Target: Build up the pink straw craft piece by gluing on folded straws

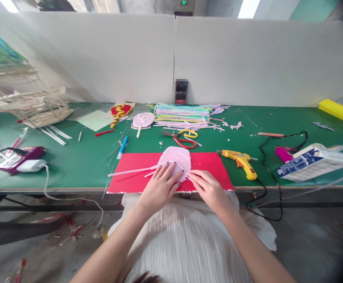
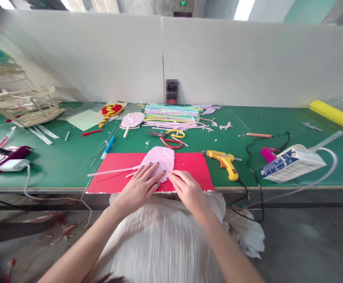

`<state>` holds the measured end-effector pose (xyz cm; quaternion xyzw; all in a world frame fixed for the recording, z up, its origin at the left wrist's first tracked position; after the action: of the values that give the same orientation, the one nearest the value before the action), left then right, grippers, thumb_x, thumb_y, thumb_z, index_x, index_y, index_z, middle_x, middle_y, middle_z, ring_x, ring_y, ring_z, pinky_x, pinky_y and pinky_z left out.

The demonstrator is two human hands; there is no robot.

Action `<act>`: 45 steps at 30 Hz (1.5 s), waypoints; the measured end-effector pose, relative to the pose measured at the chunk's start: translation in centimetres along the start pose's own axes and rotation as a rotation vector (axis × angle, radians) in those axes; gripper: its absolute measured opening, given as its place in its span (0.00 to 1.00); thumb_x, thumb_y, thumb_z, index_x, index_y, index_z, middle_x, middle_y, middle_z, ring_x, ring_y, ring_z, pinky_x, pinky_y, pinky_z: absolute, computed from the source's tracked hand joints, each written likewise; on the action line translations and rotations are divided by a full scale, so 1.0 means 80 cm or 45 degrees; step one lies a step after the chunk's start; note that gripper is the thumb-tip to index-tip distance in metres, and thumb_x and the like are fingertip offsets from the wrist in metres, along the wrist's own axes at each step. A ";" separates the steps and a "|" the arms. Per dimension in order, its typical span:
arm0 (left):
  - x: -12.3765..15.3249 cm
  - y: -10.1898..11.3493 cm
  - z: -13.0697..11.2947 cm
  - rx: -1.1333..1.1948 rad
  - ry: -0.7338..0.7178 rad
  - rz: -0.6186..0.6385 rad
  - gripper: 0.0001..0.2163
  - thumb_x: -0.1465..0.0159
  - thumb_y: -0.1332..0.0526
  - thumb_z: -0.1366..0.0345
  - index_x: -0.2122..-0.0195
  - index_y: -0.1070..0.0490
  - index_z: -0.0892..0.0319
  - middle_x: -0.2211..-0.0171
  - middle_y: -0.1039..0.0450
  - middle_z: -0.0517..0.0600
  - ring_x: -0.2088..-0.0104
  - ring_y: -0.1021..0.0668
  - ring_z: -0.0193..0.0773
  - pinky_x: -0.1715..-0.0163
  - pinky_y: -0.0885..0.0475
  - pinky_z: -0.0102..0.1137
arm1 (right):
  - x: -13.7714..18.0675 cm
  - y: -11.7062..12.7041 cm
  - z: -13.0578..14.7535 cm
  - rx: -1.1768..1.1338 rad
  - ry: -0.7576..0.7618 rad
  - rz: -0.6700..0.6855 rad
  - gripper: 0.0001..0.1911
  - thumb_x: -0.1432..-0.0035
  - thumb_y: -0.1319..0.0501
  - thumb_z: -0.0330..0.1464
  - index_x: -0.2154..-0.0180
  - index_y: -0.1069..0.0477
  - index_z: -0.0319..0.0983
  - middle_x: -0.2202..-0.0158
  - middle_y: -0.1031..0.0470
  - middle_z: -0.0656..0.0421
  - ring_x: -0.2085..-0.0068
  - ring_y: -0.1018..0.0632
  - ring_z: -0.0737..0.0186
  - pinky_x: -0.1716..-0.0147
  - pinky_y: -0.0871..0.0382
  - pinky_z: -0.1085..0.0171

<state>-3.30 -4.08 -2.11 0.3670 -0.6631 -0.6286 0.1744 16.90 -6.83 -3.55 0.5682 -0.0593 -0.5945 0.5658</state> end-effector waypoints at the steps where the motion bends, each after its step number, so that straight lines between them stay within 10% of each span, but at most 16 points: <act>1: 0.000 0.000 0.000 0.001 -0.004 -0.005 0.19 0.29 0.52 0.64 0.38 0.39 0.55 0.35 0.44 0.57 0.34 0.43 0.51 0.38 0.44 0.53 | 0.001 0.001 0.000 -0.003 0.000 0.004 0.15 0.36 0.46 0.27 0.50 0.28 0.42 0.55 0.24 0.54 0.53 0.23 0.59 0.50 0.28 0.59; 45: 0.003 0.000 0.005 0.007 -0.095 -0.063 0.17 0.30 0.49 0.65 0.41 0.36 0.54 0.36 0.43 0.60 0.35 0.42 0.51 0.39 0.43 0.52 | 0.004 0.000 -0.002 0.036 0.054 0.029 0.15 0.37 0.45 0.27 0.52 0.26 0.42 0.53 0.23 0.54 0.52 0.24 0.57 0.51 0.26 0.56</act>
<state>-3.73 -3.94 -2.23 0.3601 -0.6617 -0.6441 0.1329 17.09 -6.97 -3.77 0.5879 -0.0621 -0.5750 0.5656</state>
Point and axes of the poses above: each hand's wrist, its own x-axis away from the middle knuckle, its own y-axis out of the back of the hand, z = x × y, the point moved 1 cm from there along -x, towards the middle knuckle
